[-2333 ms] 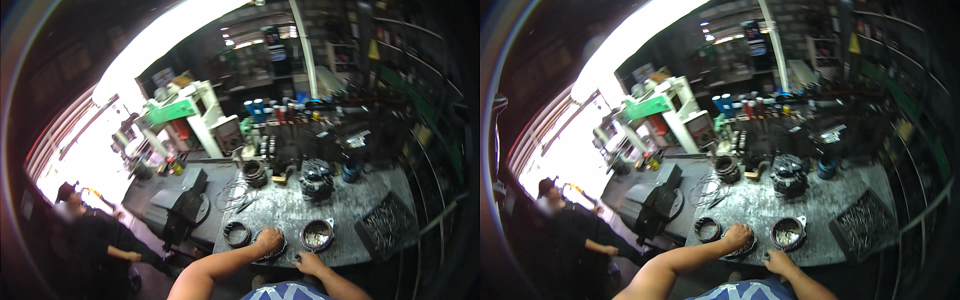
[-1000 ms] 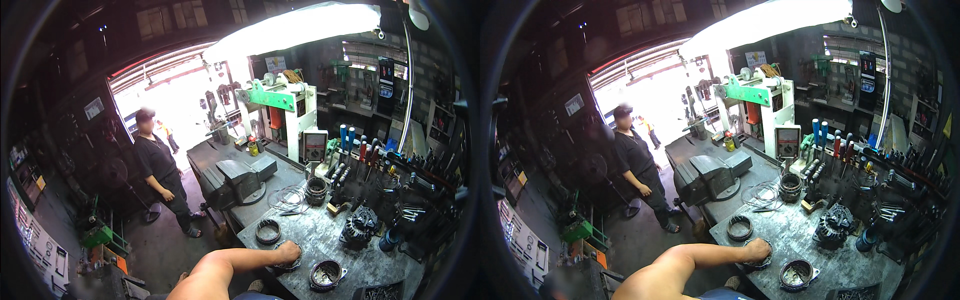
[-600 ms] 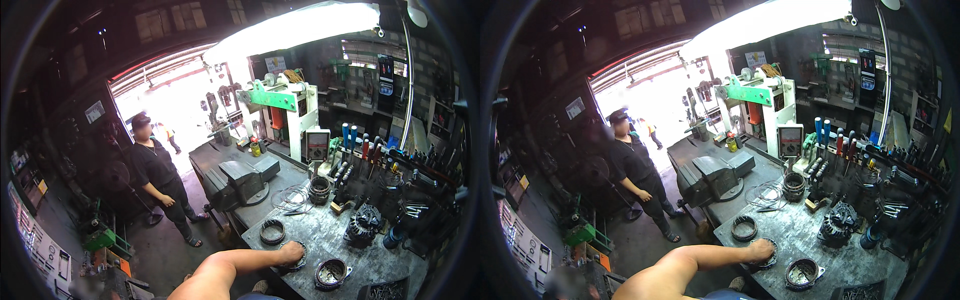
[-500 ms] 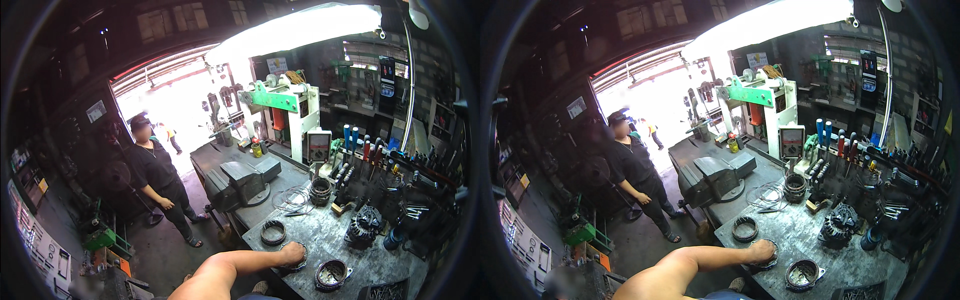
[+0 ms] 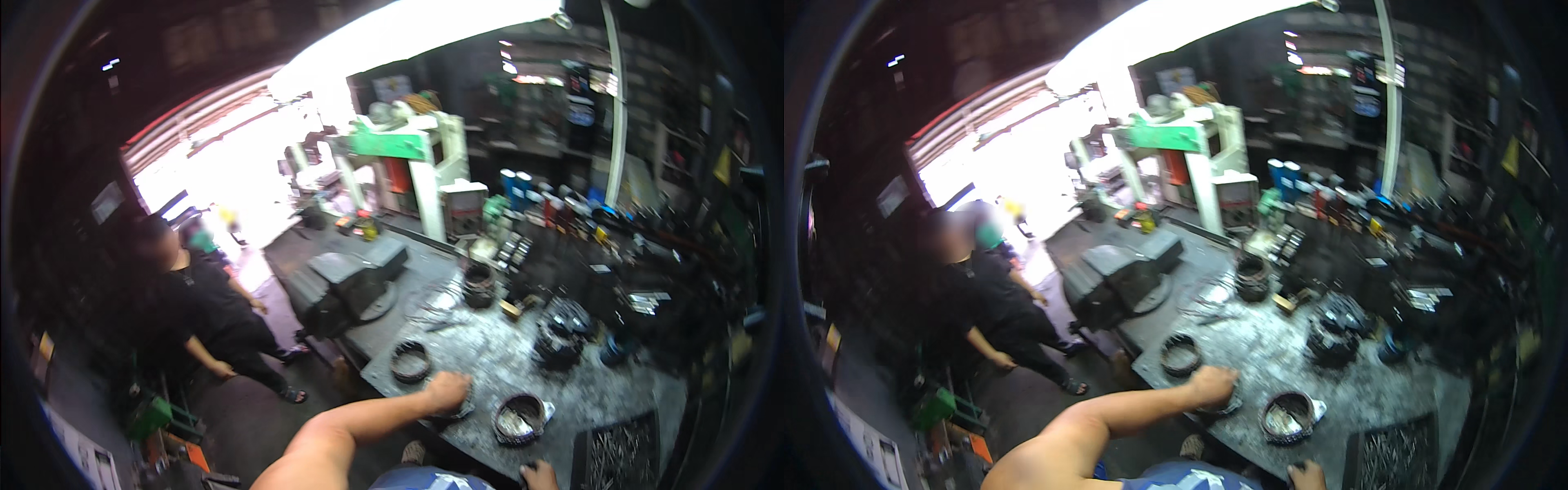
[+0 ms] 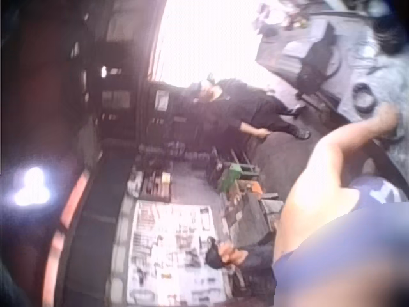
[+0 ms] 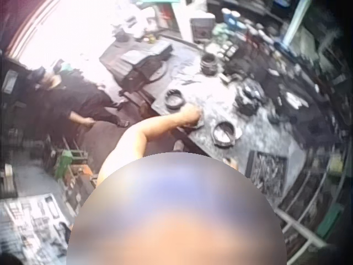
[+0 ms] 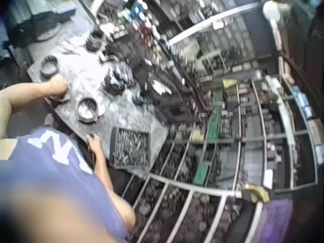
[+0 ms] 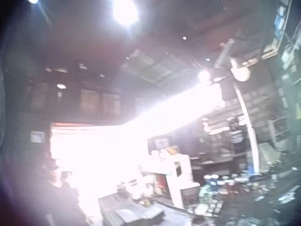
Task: The person sorts screws from a tray and uses a screwdriver to fasten screws into a circular metal housing on a workbench. The person then picks up a second housing and continues fastening screws into it.
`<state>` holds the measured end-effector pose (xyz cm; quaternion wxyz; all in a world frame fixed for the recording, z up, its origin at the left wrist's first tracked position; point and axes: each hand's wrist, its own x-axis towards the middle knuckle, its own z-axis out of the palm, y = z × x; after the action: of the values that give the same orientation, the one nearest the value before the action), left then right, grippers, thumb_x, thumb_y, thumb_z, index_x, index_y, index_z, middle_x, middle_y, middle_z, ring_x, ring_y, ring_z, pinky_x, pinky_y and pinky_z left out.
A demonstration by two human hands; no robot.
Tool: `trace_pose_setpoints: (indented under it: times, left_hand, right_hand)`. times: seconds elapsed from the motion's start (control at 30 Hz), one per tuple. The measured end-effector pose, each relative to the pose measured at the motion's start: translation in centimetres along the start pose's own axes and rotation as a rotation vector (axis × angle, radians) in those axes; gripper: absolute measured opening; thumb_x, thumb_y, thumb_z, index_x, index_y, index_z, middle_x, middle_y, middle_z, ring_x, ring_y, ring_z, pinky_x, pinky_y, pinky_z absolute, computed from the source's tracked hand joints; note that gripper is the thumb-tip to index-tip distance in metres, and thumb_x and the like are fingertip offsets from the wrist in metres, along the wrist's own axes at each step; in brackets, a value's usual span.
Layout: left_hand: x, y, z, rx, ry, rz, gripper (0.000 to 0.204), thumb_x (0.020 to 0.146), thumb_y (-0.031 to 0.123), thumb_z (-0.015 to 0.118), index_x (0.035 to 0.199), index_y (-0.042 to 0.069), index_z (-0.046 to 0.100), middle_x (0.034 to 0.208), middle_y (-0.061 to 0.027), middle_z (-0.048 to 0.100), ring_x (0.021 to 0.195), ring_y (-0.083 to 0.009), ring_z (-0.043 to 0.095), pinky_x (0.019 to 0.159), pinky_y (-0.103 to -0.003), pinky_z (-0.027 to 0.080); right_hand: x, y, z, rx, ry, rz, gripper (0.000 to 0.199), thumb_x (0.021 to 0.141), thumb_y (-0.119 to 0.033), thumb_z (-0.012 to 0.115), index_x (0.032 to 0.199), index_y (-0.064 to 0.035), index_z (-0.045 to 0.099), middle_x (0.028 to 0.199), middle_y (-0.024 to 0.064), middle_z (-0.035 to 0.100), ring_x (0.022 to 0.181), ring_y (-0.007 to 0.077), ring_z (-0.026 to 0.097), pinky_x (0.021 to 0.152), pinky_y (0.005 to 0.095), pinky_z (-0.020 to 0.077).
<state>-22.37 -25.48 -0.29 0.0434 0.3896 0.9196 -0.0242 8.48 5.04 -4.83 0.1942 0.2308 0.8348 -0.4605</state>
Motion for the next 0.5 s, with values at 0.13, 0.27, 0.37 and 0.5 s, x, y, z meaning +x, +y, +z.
trace_pose_setpoints:
  times: [0.13,0.27,0.37,0.5]
  left_hand:
    - [-0.2,-0.5,0.1,0.131,-0.124,0.086,0.029,0.102,0.023,0.066,0.125,0.006,0.069,0.113,-0.0167,0.079,0.091,-0.0312,0.083,0.069,-0.047,0.066]
    - [0.1,-1.2,-1.4,0.047,-0.11,0.042,0.026,0.1,0.031,0.071,0.108,0.006,0.076,0.101,-0.0178,0.082,0.085,-0.0355,0.082,0.071,-0.05,0.065]
    - [1.1,-1.8,-2.9,-0.128,-0.112,-0.07,0.032,0.107,0.038,0.067,0.109,0.008,0.077,0.106,-0.0184,0.081,0.094,-0.0407,0.08,0.082,-0.053,0.064]
    - [3.3,-2.0,-4.2,-0.351,0.034,-0.18,0.038,0.11,0.042,0.067,0.121,0.007,0.074,0.12,-0.0201,0.078,0.114,-0.0445,0.074,0.099,-0.054,0.059]
  right_hand:
    - [0.6,1.2,0.6,0.143,-0.006,0.06,0.039,0.1,-0.03,0.082,0.116,0.0056,0.075,0.085,0.0205,0.079,0.066,0.0297,0.078,0.064,0.045,0.0614]
    - [0.3,1.1,0.7,0.265,-0.048,0.067,0.04,0.104,-0.023,0.078,0.13,0.0075,0.073,0.081,0.0124,0.076,0.057,0.0193,0.071,0.054,0.039,0.0571]
    - [0.0,0.3,0.3,0.291,-0.07,0.057,0.037,0.106,-0.021,0.076,0.13,0.0074,0.073,0.08,0.0104,0.075,0.055,0.0171,0.068,0.052,0.0363,0.0553]
    - [-0.2,-0.3,0.0,0.334,-0.091,0.082,0.038,0.106,-0.021,0.076,0.13,0.0071,0.073,0.078,0.0096,0.074,0.055,0.0167,0.068,0.052,0.0363,0.0551]
